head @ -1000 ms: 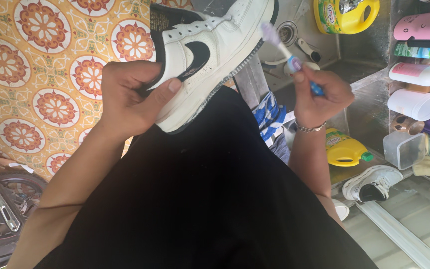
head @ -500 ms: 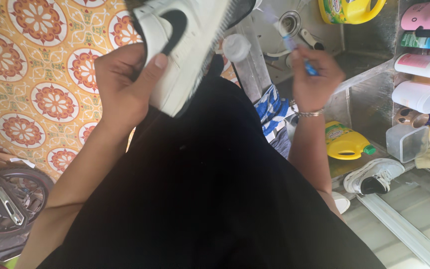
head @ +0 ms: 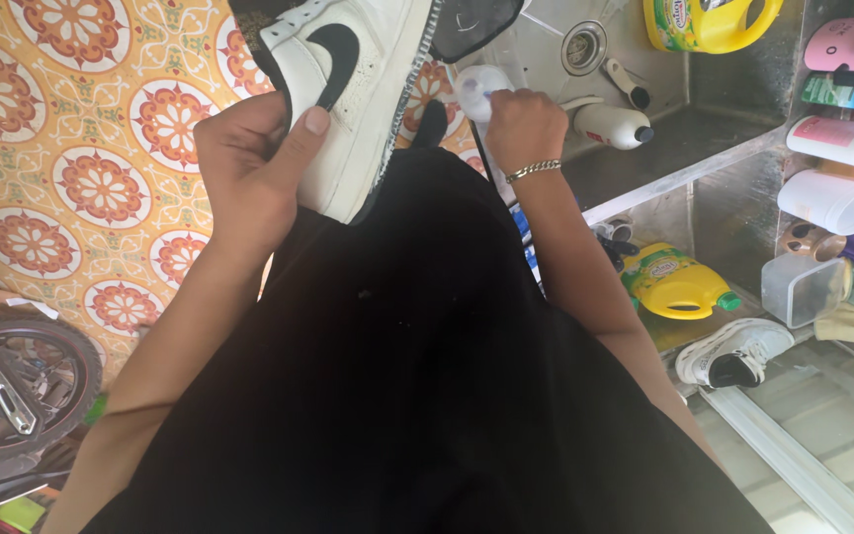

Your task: The person scrubs a white sneaker with a toothbrush over a sink. They rotate the shoe to clean different areas, including the toe box, sides, and heel, while holding the shoe in one hand and the brush in the other.

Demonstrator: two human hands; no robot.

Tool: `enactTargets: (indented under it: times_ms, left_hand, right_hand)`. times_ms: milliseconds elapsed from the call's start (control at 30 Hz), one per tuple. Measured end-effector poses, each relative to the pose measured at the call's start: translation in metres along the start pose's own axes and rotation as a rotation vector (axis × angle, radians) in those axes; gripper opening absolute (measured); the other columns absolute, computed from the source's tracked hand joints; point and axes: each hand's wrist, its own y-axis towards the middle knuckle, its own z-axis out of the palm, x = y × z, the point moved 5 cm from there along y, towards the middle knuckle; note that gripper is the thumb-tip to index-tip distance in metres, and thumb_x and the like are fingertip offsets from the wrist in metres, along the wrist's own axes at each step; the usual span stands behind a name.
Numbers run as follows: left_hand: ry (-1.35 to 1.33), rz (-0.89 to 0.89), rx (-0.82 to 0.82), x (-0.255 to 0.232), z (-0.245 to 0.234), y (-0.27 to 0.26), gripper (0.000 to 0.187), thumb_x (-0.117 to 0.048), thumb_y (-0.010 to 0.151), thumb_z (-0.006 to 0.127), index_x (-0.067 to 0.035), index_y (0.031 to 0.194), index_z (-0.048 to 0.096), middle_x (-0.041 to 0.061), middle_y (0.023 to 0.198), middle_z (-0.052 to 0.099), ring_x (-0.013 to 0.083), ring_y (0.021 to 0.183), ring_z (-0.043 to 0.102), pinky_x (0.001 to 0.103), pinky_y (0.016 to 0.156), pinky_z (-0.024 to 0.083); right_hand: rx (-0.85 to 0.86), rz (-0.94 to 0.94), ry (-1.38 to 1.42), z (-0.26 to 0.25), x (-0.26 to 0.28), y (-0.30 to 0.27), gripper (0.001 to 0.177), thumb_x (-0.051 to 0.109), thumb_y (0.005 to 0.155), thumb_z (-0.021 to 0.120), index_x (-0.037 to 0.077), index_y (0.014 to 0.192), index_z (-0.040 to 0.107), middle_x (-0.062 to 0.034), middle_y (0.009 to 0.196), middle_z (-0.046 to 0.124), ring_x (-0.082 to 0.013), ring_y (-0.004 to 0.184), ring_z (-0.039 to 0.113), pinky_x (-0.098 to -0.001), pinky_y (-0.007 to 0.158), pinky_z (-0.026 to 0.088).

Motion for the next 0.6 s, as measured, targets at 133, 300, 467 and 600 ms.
enactTargets:
  times_ms: [133, 300, 467, 600]
  left_hand:
    - [0.020, 0.003, 0.027, 0.002, 0.002, -0.001, 0.038, -0.010, 0.107, 0.074, -0.003, 0.076, 0.053, -0.008, 0.075, 0.045, 0.0027, 0.072, 0.033, 0.025, 0.062, 0.025]
    - [0.116, 0.044, 0.057, -0.008, 0.006, 0.005, 0.021, -0.010, 0.105, 0.078, 0.005, 0.092, 0.070, -0.003, 0.079, 0.062, 0.0021, 0.072, 0.047, 0.023, 0.063, 0.036]
    - [0.186, 0.149, 0.141, -0.022, 0.013, 0.014, 0.011, -0.005, 0.101, 0.076, 0.006, 0.102, 0.074, 0.000, 0.086, 0.071, 0.0018, 0.076, 0.057, 0.022, 0.065, 0.047]
    - [0.312, 0.272, 0.226, -0.037, 0.015, 0.019, 0.009, -0.002, 0.100, 0.079, 0.006, 0.101, 0.074, 0.004, 0.080, 0.068, 0.0038, 0.072, 0.056, 0.023, 0.063, 0.044]
  right_hand:
    - [-0.128, -0.085, -0.060, -0.010, 0.000, -0.009, 0.007, 0.016, 0.090, 0.069, 0.013, 0.090, 0.076, -0.0047, 0.075, 0.065, -0.0265, 0.069, 0.066, -0.0404, 0.057, 0.051]
    - [-0.265, -0.187, -0.111, -0.050, 0.003, -0.028, 0.009, 0.013, 0.094, 0.071, 0.014, 0.098, 0.078, -0.0015, 0.074, 0.062, -0.0226, 0.068, 0.064, -0.0371, 0.057, 0.048]
    - [-0.369, -0.129, 0.250, -0.102, -0.013, -0.059, 0.015, 0.004, 0.088, 0.084, 0.010, 0.101, 0.078, -0.0066, 0.088, 0.073, -0.0250, 0.066, 0.064, -0.0357, 0.064, 0.051]
    - [-0.504, 0.060, 0.766, -0.120, -0.035, -0.083, 0.013, -0.001, 0.093, 0.084, 0.001, 0.103, 0.076, -0.0115, 0.093, 0.075, -0.0210, 0.081, 0.071, -0.0297, 0.075, 0.055]
